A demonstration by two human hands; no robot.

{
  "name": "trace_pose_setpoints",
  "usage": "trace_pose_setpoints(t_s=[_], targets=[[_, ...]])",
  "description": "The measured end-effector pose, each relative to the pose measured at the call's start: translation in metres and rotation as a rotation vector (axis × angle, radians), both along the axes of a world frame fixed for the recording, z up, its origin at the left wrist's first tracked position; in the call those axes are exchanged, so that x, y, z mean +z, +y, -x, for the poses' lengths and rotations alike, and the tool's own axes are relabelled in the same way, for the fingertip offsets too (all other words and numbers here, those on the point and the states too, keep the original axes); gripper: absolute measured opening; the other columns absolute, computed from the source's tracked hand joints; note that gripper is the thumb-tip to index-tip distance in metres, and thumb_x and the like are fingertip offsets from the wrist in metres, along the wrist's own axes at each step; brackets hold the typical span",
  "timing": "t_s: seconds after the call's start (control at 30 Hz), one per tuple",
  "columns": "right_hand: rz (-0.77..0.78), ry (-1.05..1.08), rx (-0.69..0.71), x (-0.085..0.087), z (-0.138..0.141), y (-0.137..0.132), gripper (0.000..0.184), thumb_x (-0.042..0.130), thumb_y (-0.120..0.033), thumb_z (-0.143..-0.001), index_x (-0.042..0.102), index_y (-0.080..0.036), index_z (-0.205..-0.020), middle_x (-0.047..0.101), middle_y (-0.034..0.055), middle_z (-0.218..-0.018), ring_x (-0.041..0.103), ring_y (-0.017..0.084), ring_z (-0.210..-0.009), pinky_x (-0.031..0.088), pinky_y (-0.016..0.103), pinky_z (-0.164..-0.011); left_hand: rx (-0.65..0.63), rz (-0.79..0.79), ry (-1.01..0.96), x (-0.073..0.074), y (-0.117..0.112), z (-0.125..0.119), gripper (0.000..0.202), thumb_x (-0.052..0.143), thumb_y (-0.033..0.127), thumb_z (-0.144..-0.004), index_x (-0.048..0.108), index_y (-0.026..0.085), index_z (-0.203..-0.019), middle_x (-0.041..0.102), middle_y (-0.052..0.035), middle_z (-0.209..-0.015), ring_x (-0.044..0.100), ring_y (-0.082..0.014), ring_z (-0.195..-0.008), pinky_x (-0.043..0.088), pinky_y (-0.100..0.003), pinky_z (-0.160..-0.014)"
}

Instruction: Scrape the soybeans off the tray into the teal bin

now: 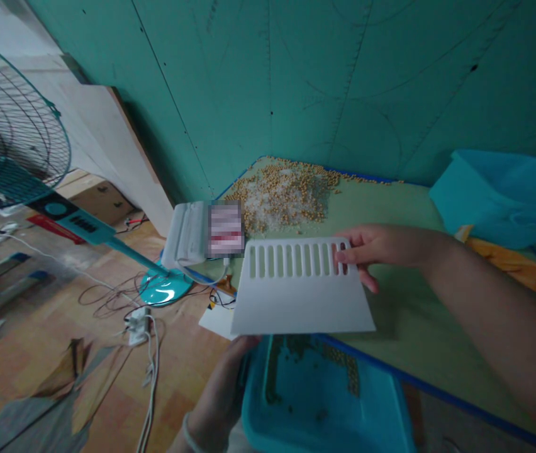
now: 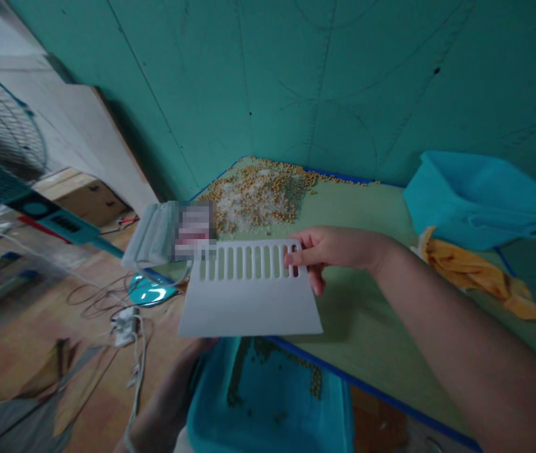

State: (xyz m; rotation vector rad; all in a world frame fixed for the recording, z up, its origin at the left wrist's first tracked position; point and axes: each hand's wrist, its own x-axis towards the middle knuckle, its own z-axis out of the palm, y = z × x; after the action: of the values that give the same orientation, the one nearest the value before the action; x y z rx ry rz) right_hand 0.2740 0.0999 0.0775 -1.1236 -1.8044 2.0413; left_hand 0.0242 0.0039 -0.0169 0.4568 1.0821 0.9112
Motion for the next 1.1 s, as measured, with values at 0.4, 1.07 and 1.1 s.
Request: trace_pose_setpoints(t_s=[0.4, 1.07, 1.1], targets=[[-0.37, -0.104, -0.536, 0.026, -0.041, 0.005, 0.019, 0.054, -0.032, -0.072, 0.056, -0.027, -0.09, 0.061, 0.0012, -0.082, 0.052, 0.012, -0.057, 0.044, 0.024, -0.047, -0.104, -0.144, 0.218, -0.043, 0.01, 0.014, 0.013, 0.054, 0.024, -0.076, 0.061, 0.014, -0.081, 0.063, -0.0026, -0.098, 0.055, -0.0215, -0.094, 0.04, -0.042, -0.084], [-0.65, -0.472, -0.359, 0.008, -0.006, 0.009, 0.021, 0.044, -0.04, -0.077, 0.052, -0.02, -0.081, 0.056, -0.0002, -0.058, 0.053, 0.013, -0.051, 0.039, 0.024, -0.049, -0.23, -0.032, 0.344, -0.093, 0.029, 0.031, 0.01, 0.067, 0.015, -0.047, 0.06, 0.022, -0.044, 0.068, -0.0015, -0.054, 0.056, -0.0324, -0.091, 0.038, -0.038, -0.087], [-0.71, -0.516, -0.358, 0.009, -0.003, 0.007, 0.022, 0.043, -0.04, -0.077, 0.052, -0.02, -0.08, 0.056, -0.0003, -0.056, 0.053, 0.013, -0.052, 0.037, 0.024, -0.049, -0.237, -0.026, 0.353, -0.095, 0.03, 0.032, 0.013, 0.068, 0.013, -0.044, 0.059, 0.022, -0.042, 0.067, -0.001, -0.051, 0.057, -0.0326, -0.087, 0.039, -0.038, -0.086]])
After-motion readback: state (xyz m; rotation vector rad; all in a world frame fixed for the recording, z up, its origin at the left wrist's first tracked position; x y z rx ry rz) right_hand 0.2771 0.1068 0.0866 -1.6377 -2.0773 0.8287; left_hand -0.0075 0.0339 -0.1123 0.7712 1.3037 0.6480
